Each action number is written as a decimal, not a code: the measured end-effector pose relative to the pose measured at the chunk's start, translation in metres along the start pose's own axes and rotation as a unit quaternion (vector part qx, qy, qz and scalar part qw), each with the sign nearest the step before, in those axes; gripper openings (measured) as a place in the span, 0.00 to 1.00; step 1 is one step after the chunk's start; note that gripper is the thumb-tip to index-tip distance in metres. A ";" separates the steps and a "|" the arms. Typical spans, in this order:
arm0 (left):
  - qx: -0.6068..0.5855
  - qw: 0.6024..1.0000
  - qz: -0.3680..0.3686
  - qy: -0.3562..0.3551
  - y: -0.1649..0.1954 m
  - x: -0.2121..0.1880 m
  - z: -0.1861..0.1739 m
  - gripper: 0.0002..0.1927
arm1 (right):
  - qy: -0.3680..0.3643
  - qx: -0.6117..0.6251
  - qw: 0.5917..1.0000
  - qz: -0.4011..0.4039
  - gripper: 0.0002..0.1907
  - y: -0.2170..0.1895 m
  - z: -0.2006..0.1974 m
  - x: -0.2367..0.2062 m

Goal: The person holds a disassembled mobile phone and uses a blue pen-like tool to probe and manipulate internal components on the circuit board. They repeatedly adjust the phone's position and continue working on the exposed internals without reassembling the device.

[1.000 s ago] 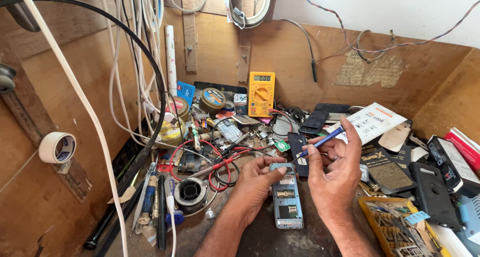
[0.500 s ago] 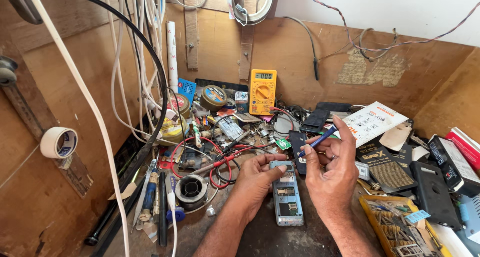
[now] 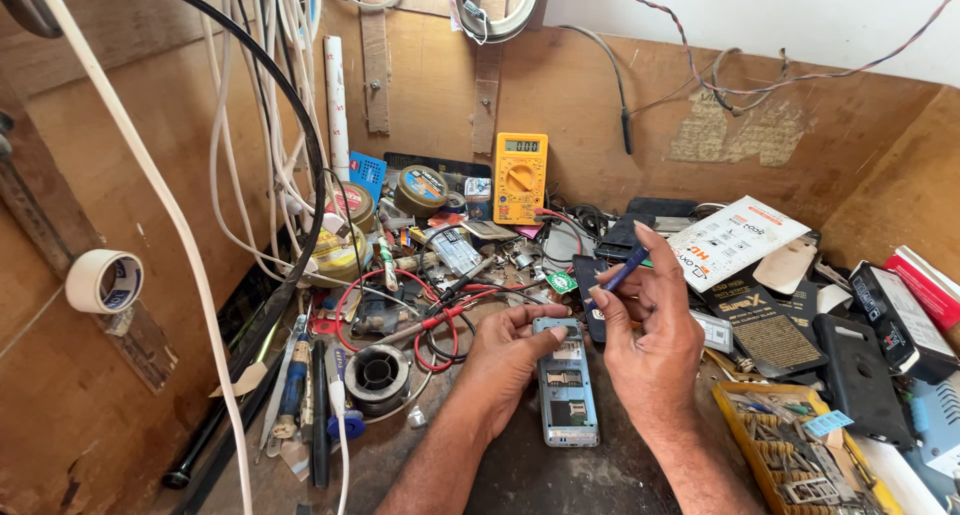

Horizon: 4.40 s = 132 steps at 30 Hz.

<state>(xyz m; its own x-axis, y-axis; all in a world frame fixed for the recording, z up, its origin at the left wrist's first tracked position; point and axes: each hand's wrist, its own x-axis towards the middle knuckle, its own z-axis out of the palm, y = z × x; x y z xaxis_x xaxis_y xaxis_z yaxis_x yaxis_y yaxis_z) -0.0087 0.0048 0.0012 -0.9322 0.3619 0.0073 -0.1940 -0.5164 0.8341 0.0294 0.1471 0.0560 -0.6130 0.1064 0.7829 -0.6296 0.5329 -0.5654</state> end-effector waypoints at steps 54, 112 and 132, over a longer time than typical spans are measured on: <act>-0.006 0.999 0.036 0.015 -0.018 0.008 -0.007 0.17 | -0.050 0.167 0.983 0.059 0.37 0.010 0.004 -0.005; 0.045 0.999 0.014 -0.020 -0.011 0.006 -0.004 0.17 | 0.053 0.038 0.997 0.048 0.26 0.004 -0.002 -0.002; 0.057 0.998 0.002 -0.010 -0.009 0.005 -0.002 0.17 | 0.035 0.073 0.996 0.032 0.28 0.005 -0.003 -0.003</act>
<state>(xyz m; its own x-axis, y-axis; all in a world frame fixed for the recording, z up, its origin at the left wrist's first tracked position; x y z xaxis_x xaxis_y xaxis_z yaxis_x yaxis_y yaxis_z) -0.0117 0.0098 -0.0069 -0.9263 0.3762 0.0203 -0.1534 -0.4258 0.8917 0.0295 0.1517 0.0520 -0.6221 0.1980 0.7575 -0.6563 0.3956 -0.6424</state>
